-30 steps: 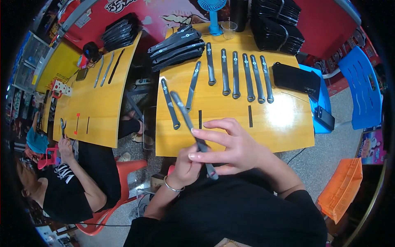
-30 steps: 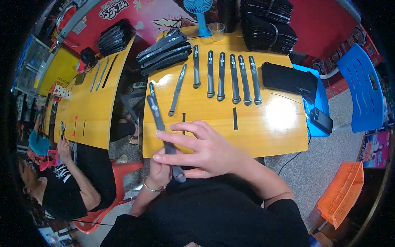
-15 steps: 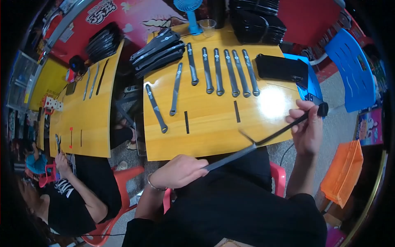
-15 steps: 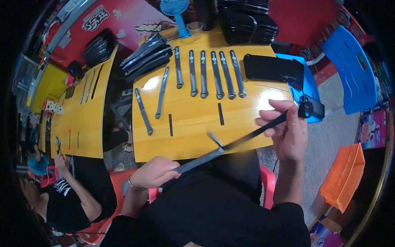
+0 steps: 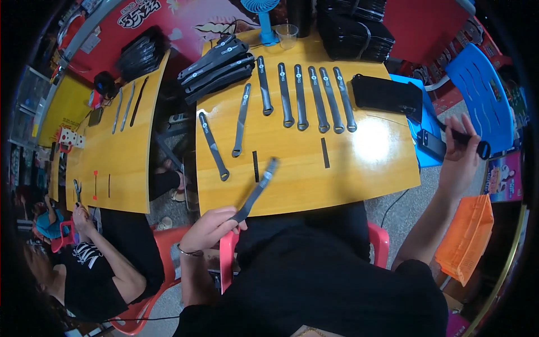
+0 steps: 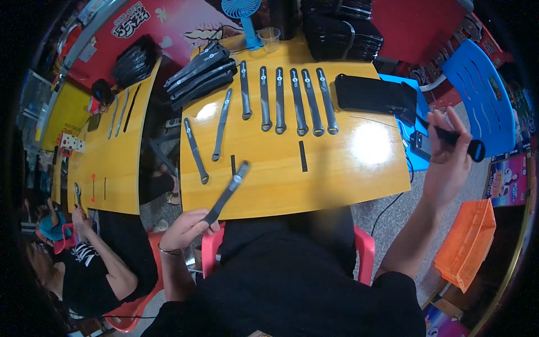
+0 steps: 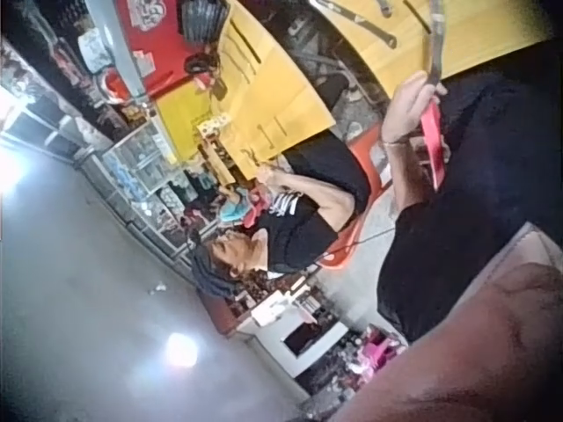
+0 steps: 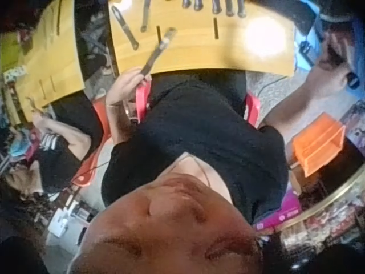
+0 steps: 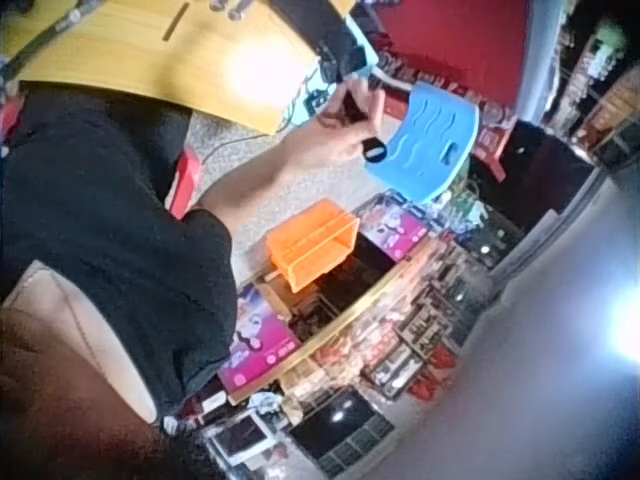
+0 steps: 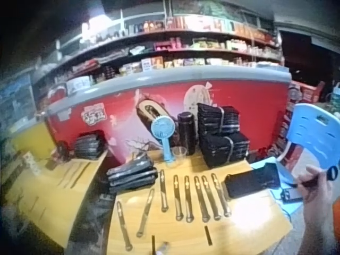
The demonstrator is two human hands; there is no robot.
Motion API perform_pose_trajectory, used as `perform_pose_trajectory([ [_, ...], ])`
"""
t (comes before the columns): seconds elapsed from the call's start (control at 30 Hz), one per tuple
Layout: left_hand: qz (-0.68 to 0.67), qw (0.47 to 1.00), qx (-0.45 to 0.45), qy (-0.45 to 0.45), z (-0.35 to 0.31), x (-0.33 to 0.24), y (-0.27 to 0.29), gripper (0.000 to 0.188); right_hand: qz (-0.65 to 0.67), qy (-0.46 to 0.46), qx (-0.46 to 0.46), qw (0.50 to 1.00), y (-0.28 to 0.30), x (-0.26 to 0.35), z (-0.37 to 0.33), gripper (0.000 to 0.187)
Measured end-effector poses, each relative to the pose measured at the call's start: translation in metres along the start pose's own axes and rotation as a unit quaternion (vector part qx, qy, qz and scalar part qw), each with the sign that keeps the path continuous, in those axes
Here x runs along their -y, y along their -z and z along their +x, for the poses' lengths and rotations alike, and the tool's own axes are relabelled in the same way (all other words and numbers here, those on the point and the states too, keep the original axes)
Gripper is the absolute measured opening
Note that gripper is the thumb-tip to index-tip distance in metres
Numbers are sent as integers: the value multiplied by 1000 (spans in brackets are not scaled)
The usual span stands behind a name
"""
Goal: Assembling plastic clips onto hook-and-loop straps.
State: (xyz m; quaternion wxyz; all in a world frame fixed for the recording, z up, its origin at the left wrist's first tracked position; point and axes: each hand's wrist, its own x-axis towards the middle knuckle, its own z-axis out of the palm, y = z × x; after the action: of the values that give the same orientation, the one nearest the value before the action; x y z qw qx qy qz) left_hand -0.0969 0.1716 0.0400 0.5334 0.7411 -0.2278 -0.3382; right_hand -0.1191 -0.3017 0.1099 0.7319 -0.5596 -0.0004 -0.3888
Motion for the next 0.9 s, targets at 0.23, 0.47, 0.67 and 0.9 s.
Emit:
perform_pose_trajectory([
  [0.23, 4, 994, -78, -74, 29, -8, -10, 22, -598, 66, 118, 790, -13, -55, -64, 37],
  [0.47, -55, 993, -56, -84, 52, -31, -15, 20, -716, -51, 283, 636, -8, -109, -99, 64],
  [0.67, -55, 991, 31, -114, 61, -38, -19, 19, -608, -5, 335, 720, -19, -97, -82, 57],
  [0.9, -17, 982, 77, -174, 81, -29, -25, 19, -109, -316, 383, 861, -79, -97, -89, 37],
])
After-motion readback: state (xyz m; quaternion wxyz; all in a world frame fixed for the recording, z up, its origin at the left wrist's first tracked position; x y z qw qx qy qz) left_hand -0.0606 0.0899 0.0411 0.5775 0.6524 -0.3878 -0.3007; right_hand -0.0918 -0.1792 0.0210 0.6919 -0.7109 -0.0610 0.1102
